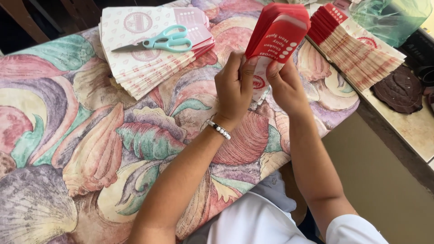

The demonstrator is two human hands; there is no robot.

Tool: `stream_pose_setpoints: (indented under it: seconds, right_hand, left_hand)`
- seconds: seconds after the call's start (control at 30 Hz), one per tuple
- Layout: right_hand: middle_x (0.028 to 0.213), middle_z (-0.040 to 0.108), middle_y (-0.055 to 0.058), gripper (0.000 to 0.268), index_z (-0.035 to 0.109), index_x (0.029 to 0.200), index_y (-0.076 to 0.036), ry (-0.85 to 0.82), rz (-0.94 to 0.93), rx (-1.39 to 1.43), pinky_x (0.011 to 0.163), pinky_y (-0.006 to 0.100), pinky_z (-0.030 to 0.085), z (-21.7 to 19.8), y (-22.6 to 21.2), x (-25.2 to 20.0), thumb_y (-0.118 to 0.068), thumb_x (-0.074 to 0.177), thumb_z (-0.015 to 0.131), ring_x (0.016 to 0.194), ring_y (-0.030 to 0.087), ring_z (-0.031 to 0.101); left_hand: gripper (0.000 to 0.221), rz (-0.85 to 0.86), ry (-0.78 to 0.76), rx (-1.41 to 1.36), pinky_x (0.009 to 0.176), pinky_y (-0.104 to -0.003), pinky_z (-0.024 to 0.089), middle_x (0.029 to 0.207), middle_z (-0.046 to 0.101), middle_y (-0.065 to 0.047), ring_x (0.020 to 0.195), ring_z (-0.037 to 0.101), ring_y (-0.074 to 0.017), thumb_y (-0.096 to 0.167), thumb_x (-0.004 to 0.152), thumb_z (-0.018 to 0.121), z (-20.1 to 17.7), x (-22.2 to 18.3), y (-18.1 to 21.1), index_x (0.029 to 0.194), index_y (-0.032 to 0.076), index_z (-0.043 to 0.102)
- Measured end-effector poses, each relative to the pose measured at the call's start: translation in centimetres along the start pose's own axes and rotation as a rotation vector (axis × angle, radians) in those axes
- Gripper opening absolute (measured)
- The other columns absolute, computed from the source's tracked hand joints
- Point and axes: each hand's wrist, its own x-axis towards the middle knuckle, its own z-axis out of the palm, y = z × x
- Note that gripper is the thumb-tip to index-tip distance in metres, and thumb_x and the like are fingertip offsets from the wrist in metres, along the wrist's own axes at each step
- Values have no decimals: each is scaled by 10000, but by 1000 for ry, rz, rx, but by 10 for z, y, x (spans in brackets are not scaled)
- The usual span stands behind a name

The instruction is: The person folds paper food sleeves by hand and organizes sheets of circular stickers on a patterned table.

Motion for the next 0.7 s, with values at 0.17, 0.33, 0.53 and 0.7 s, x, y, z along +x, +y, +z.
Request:
stream_pose_setpoints:
  seconds: [0.17,0.33,0.53,0.7]
  right_hand:
    - [1325,546,154,408,360,1501,-88,186,-79,-46,1048,453,419,24,15,-17,-319,1167,393,1190,265,531]
    - [1301,577,97,306,443,1413,-93,218,-147,47,999,334,511,24,28,-16,-248,1154,494,1148,186,569]
    - [1173,593,47,252,492,1272,-118,256,-123,88,911,317,534,28,20,-11,-332,1139,475,1037,167,594]
    - [1203,604,48,230,502,1285,-125,273,-95,77,890,304,551,31,14,-10,-303,1141,483,1047,162,616]
  left_hand:
    - [258,3,-51,63,541,-292,439,662,504,-14,548,493,-141,361,1066,476,0,1,6,964,131,530]
    - [586,-78,-95,134,450,-252,444,783,600,-13,598,593,-119,668,893,557,-5,-9,4,1084,121,465]
    - [574,-90,-206,267,398,-268,426,652,606,-8,481,576,-122,660,835,619,-22,-26,-24,940,112,485]
    - [262,-63,-564,313,442,-207,480,676,615,-34,511,587,-113,290,1001,664,-59,-22,-38,995,38,593]
